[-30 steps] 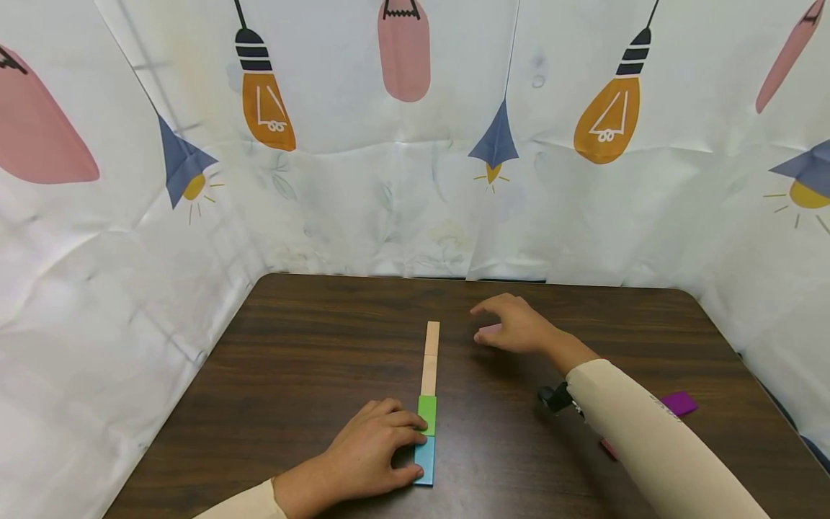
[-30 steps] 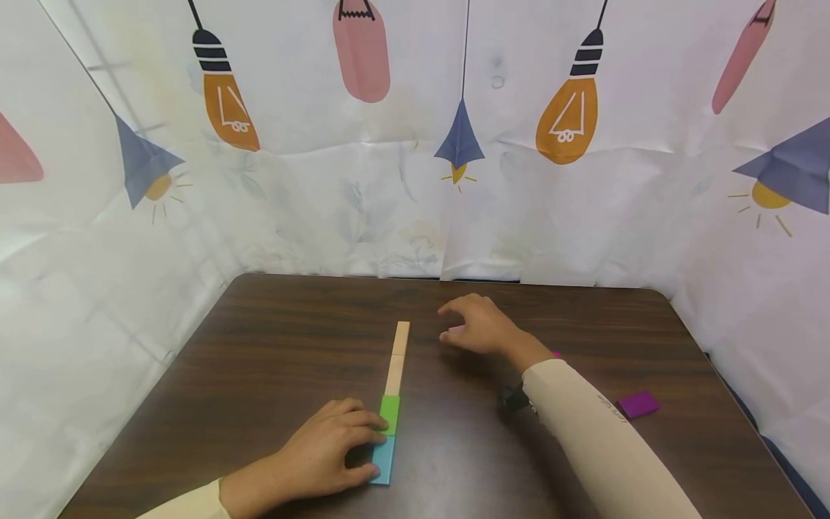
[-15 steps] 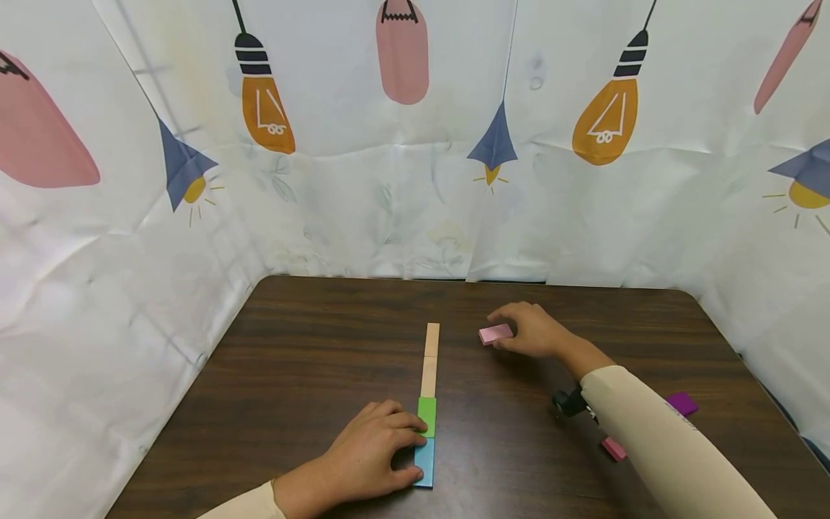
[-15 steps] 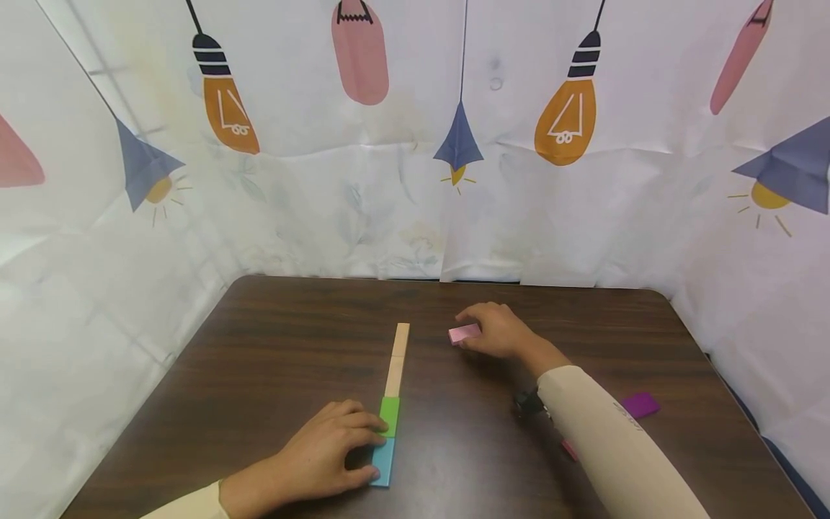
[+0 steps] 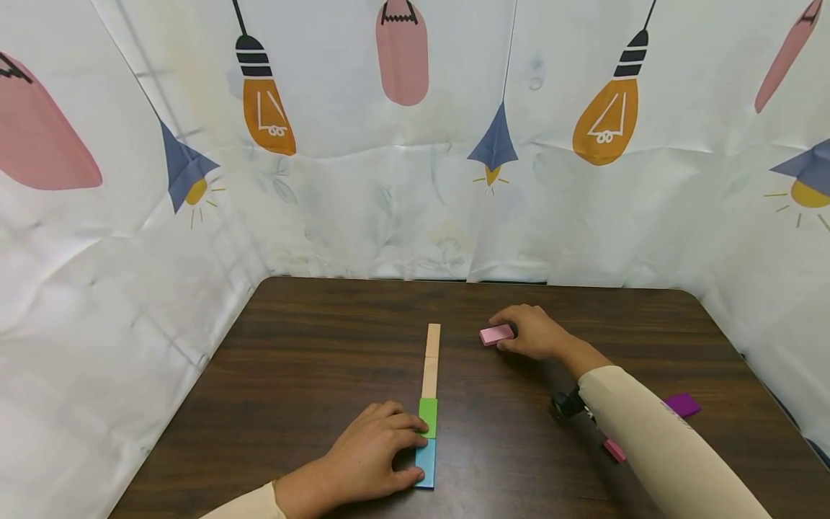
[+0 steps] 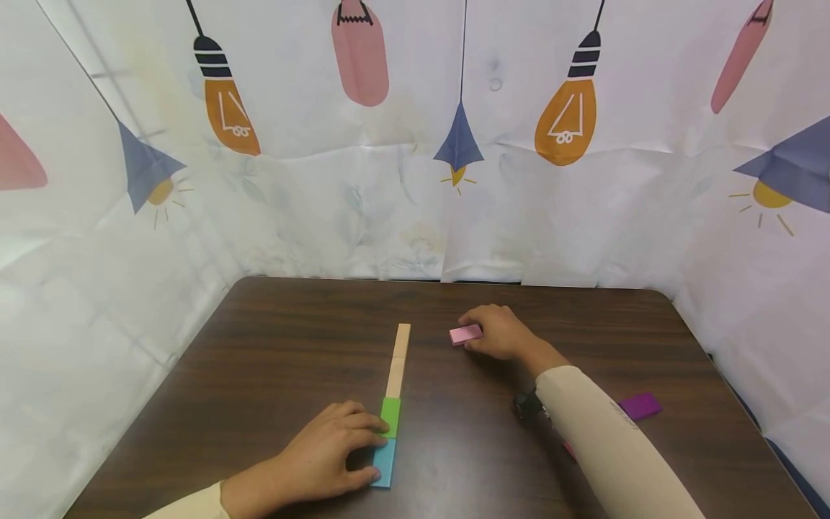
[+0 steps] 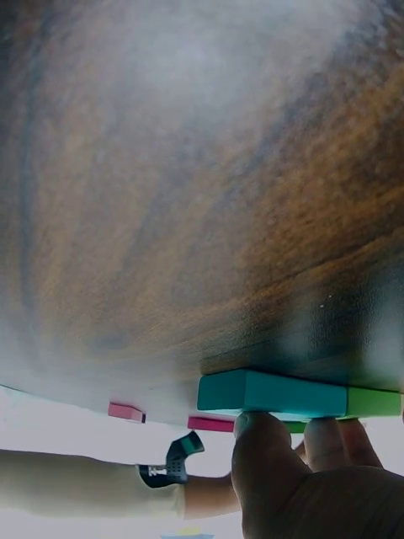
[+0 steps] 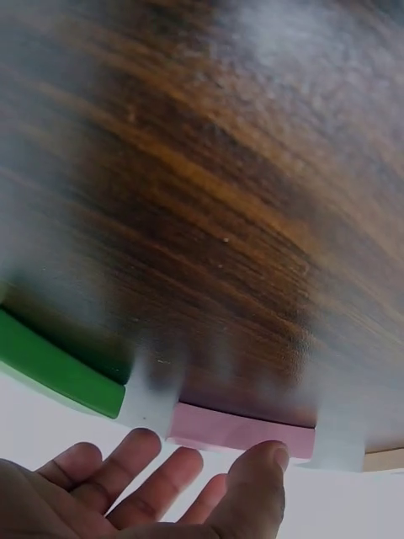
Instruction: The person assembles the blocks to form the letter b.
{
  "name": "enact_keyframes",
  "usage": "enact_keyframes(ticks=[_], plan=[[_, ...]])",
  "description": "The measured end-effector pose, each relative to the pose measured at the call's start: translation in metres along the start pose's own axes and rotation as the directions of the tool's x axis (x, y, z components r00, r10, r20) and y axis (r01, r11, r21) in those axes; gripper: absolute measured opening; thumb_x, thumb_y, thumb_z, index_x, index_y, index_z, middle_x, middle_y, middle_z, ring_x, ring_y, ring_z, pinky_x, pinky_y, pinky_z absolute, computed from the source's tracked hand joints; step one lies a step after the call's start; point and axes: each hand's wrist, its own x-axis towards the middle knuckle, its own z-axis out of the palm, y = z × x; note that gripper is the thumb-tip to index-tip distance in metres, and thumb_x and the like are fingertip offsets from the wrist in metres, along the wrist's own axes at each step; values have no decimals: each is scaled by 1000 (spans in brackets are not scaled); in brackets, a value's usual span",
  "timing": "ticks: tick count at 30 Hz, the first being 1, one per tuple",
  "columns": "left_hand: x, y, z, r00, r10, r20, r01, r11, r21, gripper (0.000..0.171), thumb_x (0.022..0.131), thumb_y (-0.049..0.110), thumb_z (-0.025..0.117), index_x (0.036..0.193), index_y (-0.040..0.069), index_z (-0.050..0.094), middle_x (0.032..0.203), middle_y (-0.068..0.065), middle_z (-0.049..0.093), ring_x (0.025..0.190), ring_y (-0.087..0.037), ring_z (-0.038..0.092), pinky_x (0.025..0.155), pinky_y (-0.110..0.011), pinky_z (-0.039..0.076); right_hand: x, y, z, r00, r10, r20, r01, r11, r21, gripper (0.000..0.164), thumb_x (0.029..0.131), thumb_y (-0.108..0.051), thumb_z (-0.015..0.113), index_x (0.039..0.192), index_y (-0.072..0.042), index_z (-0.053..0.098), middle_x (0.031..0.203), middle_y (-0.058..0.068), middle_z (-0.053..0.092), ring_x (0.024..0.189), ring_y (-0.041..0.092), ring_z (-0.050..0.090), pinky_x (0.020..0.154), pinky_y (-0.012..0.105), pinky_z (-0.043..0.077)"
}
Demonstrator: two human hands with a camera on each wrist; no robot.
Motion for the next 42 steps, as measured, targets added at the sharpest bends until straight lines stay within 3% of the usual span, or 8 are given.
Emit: enact_keyframes(ticks=[28, 42], plan=[[1, 1, -1, 1000, 9, -12, -9, 1000, -1, 33, 82, 45, 82, 107, 23, 80, 121, 15, 67, 104, -9, 55, 88, -34, 47, 7, 2, 0, 1000, -26, 16, 26, 1000, -11, 33, 90, -11, 75, 123, -10, 72, 124, 10, 67, 117, 33, 58, 104, 60, 36], [-1, 3, -3, 1000, 3, -13, -3, 1000, 0, 32, 83, 44, 82, 107, 24, 80, 121, 15, 67, 103, -9, 55, 86, -32, 46, 8, 2, 0, 999, 2, 40, -5, 997, 77, 30, 89, -15, 77, 118, -14, 73, 117, 3, 67, 101, 22, 58, 89, 45, 48]])
